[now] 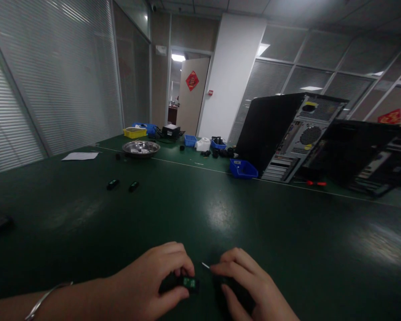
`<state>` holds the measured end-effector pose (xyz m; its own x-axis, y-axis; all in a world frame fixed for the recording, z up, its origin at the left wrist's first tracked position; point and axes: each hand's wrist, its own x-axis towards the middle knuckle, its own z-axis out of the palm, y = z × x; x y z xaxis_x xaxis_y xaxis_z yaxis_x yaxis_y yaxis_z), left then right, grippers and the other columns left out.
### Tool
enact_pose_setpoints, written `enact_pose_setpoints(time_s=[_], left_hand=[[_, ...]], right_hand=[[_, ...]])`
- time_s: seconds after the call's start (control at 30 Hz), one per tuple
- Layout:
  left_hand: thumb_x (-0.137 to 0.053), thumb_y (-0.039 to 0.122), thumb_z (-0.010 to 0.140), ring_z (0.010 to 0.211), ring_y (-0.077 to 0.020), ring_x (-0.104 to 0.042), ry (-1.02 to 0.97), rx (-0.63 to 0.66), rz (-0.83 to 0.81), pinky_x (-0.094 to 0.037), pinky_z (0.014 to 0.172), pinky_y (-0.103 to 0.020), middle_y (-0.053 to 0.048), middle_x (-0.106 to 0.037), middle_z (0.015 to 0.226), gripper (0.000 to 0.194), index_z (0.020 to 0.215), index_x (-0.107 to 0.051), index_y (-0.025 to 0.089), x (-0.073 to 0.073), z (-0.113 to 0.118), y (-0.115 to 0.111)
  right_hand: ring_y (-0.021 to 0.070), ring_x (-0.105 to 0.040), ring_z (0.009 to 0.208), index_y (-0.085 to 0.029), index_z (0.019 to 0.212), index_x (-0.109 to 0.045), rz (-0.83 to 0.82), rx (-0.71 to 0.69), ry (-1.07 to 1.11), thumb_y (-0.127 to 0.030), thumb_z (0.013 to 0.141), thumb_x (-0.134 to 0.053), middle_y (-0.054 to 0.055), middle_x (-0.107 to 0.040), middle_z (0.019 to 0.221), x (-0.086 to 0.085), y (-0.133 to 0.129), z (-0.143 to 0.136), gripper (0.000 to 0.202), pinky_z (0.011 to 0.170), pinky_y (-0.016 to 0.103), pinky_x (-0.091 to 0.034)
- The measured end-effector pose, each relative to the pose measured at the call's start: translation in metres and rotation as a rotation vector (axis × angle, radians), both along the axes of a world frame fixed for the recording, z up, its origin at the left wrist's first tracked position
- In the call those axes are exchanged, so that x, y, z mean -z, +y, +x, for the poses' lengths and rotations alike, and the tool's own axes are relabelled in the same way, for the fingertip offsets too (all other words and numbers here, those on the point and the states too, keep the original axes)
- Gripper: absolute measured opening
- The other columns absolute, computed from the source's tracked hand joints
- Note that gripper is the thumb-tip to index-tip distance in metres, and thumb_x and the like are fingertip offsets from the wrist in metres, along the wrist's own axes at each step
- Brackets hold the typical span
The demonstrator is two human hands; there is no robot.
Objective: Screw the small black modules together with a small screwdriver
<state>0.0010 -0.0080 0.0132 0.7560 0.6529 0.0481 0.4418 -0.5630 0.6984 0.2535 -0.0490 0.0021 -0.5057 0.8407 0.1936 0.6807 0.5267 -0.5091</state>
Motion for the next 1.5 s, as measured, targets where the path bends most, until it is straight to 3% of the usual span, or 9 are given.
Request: enact_pose_setpoints(time_s=[0.13,0.4,1.07,1.5], left_hand=[[-0.065,0.008,0.083,0.088,-0.0195,-0.062,-0.026,0.006,0.039,-0.047,0.076,-0.029,-0.004,-0.065,0.097,0.021,0.101,-0.065,0.02,0.004,0.0,0.003],[-0.063,0.012,0.086,0.088,-0.0192,-0.061,-0.081,0.014,0.087,-0.047,0.076,-0.029,-0.004,-0.063,0.096,0.017,0.102,-0.065,0.02,0.01,-0.004,0.011],[-0.061,0.011,0.088,0.087,-0.0196,-0.061,-0.146,0.067,0.117,-0.047,0.076,-0.03,-0.005,-0.064,0.095,0.018,0.103,-0.066,0.018,0.005,-0.001,0.008],[-0.065,0.012,0.086,0.084,-0.0179,-0.061,-0.168,0.068,0.031,-0.049,0.076,-0.029,-0.004,-0.065,0.093,0.017,0.103,-0.067,0.017,0.0,-0.001,0.007]], right_hand=[[0.0234,-0.066,0.089,-0.019,0.108,-0.068,0.005,-0.005,0.03,-0.005,0.08,-0.052,0.01,-0.066,0.098,-0.002,-0.002,0.001,0.034,0.078,0.033,-0.057],[0.0213,-0.067,0.089,-0.021,0.104,-0.067,-0.06,-0.043,0.266,-0.008,0.086,-0.052,0.009,-0.065,0.097,-0.015,-0.01,-0.004,0.027,0.077,0.031,-0.056],[0.0206,-0.066,0.093,-0.019,0.11,-0.07,-0.166,-0.067,0.324,-0.007,0.089,-0.053,0.009,-0.067,0.101,-0.019,-0.014,-0.004,0.029,0.081,0.031,-0.054],[0.02,-0.066,0.093,-0.019,0.111,-0.069,-0.205,-0.1,0.391,-0.007,0.091,-0.054,0.008,-0.068,0.101,-0.019,-0.012,-0.003,0.028,0.081,0.031,-0.052]])
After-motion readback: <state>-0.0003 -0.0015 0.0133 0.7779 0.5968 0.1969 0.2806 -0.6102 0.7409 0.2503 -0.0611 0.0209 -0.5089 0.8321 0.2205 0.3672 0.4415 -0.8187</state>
